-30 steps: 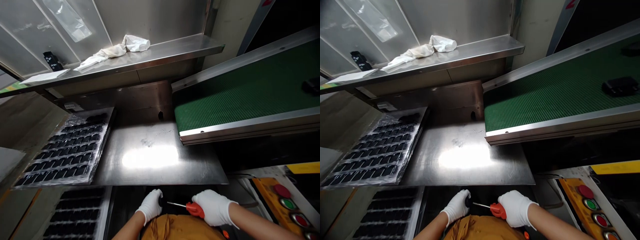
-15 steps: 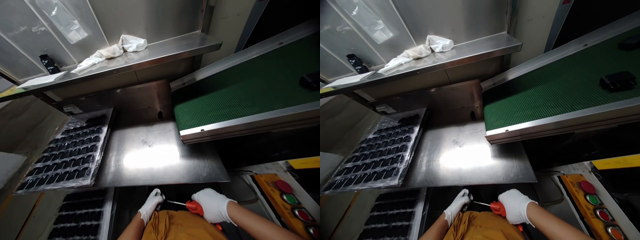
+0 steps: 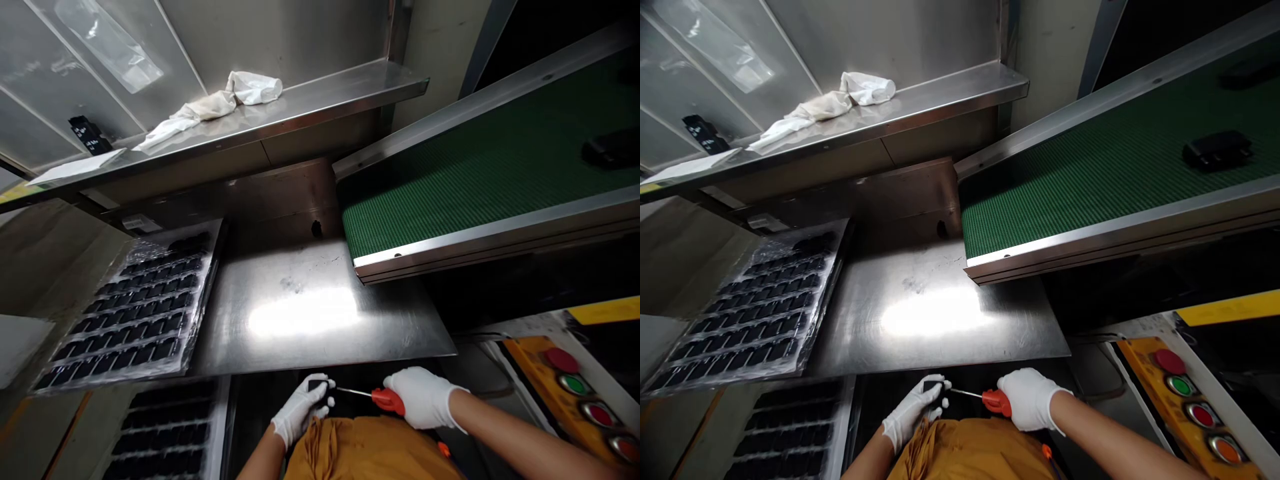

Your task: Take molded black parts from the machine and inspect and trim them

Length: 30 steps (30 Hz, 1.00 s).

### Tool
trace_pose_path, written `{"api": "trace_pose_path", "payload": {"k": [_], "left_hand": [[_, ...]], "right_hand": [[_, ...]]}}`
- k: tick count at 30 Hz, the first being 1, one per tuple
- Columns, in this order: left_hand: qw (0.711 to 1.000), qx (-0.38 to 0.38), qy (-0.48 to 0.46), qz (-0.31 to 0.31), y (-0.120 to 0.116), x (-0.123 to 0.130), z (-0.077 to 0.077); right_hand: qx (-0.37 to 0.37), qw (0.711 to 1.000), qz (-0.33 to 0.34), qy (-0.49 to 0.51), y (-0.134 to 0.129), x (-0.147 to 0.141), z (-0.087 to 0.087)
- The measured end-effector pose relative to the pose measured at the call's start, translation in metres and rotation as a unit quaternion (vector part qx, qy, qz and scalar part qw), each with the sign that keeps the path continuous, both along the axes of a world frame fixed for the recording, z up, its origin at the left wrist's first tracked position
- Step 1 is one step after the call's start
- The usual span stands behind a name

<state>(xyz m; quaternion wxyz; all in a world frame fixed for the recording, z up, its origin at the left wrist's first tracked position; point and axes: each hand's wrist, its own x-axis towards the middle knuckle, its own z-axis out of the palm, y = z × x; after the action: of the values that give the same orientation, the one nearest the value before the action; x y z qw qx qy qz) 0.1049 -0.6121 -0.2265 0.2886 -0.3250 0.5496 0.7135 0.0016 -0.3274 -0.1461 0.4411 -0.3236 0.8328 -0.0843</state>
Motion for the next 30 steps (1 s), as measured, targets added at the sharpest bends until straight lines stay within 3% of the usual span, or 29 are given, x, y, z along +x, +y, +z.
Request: {"api": "trace_pose_path", "payload": {"k": [8,15,21,26,30], "left_hand": [[0.986,-0.082,0.122,-0.078,0.008,-0.007,0.003],[0.996,-0.039,0.072,-0.019,0.011,-0.007,0.013],[0.986,0.062,-0.056,0.143,0.019,-0.005,0.007],[0.924,0.106,-0.161,0.33,0.018,-0.015,-0.001],[0.878,0.092,-0.179,0.434,0.018,-0.023,-0.008]], "right_hand": [[-0.003,1.0,0.008,-0.007,0.002,-0.001,0.004],[-0.005,1.0,0.001,-0.008,0.005,0.007,-0.008],[-0.017,1.0,-0.006,0.014,0.004,0.012,-0.011],[-0.013,1.0,-0.003,0.014,0.0,0.016,-0.008],[0.0,1.0,0.003,0.008,0.0,0.019,-0.007]]}}
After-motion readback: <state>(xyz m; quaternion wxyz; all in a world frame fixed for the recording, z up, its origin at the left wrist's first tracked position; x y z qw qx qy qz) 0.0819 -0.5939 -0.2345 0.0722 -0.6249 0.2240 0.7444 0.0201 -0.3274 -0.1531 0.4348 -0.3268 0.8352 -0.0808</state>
